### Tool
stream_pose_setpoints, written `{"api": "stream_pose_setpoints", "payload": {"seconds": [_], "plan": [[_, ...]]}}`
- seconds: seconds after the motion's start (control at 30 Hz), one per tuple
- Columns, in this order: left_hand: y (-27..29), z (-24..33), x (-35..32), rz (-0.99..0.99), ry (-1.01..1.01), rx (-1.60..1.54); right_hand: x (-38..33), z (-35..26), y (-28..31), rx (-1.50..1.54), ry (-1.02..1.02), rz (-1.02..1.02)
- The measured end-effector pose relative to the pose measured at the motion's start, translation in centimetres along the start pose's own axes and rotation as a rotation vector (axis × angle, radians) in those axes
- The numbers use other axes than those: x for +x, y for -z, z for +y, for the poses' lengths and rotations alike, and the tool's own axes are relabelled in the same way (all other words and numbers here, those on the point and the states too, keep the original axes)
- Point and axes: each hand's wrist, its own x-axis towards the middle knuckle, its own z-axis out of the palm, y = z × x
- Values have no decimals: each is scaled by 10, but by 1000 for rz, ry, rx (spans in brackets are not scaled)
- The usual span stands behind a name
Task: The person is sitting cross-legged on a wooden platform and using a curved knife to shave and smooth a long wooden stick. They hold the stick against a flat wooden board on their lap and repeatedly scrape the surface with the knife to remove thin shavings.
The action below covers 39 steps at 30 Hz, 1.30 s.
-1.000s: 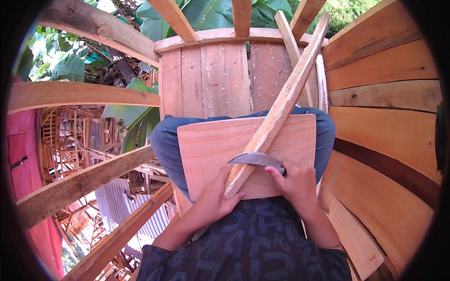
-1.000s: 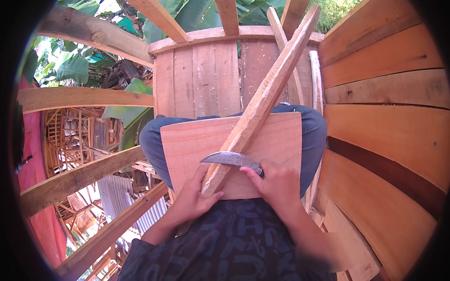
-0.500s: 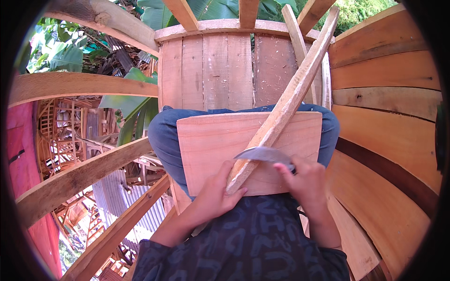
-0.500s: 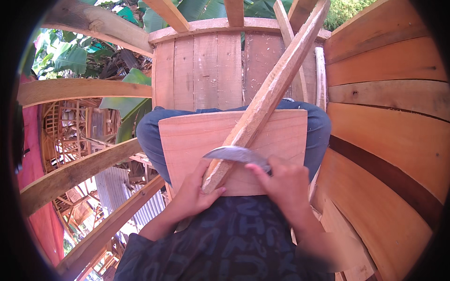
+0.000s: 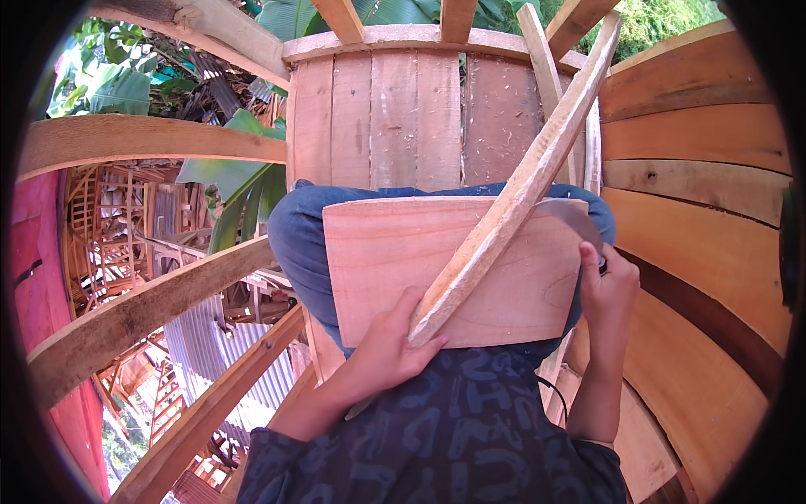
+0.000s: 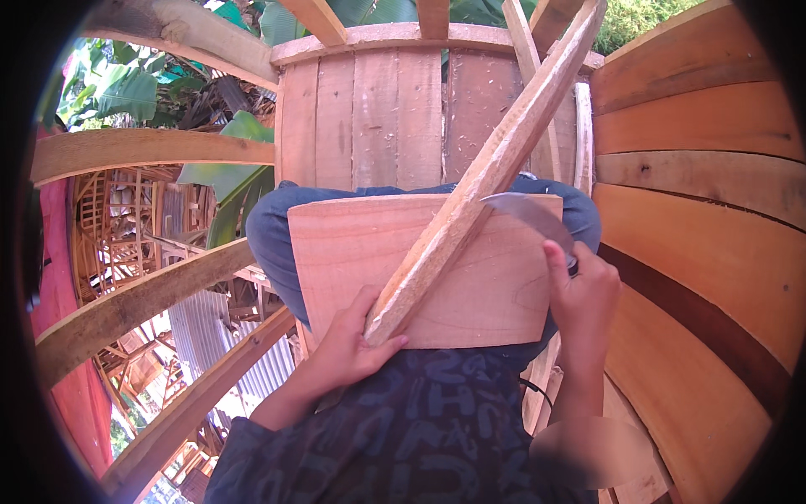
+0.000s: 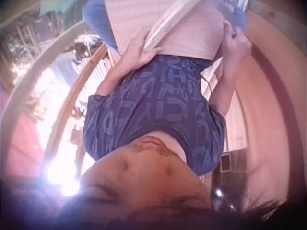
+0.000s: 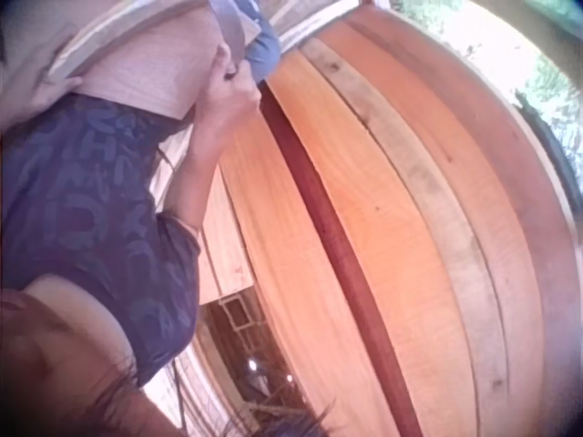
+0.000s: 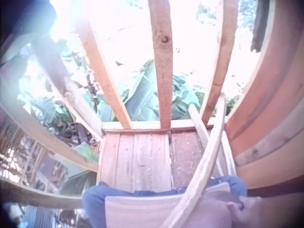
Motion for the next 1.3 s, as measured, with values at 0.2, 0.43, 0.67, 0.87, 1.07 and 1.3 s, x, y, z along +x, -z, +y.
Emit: {"api": "stream_pose_setpoints", "payload": {"seconds": [0.2,0.43,0.67,0.87,1.07,1.3], "plan": [[-3,0,3,26,-47,30,-39,-51,-22,-23,374,-260],[-3,2,2,1,7,-6,-12,-26,-22,-117,294,-77],[-1,1,5,-3,-10,-16,-15,-25,-32,-121,234,-39],[3,-2,-2,-37,58,-47,38,27,11,-82,-282,66],[-1,4,4,-37,74,-55,-28,-31,-4,-80,221,-127],[-2,-3,3,29,-79,55,-44,-48,-28,-70,339,-223]]}}
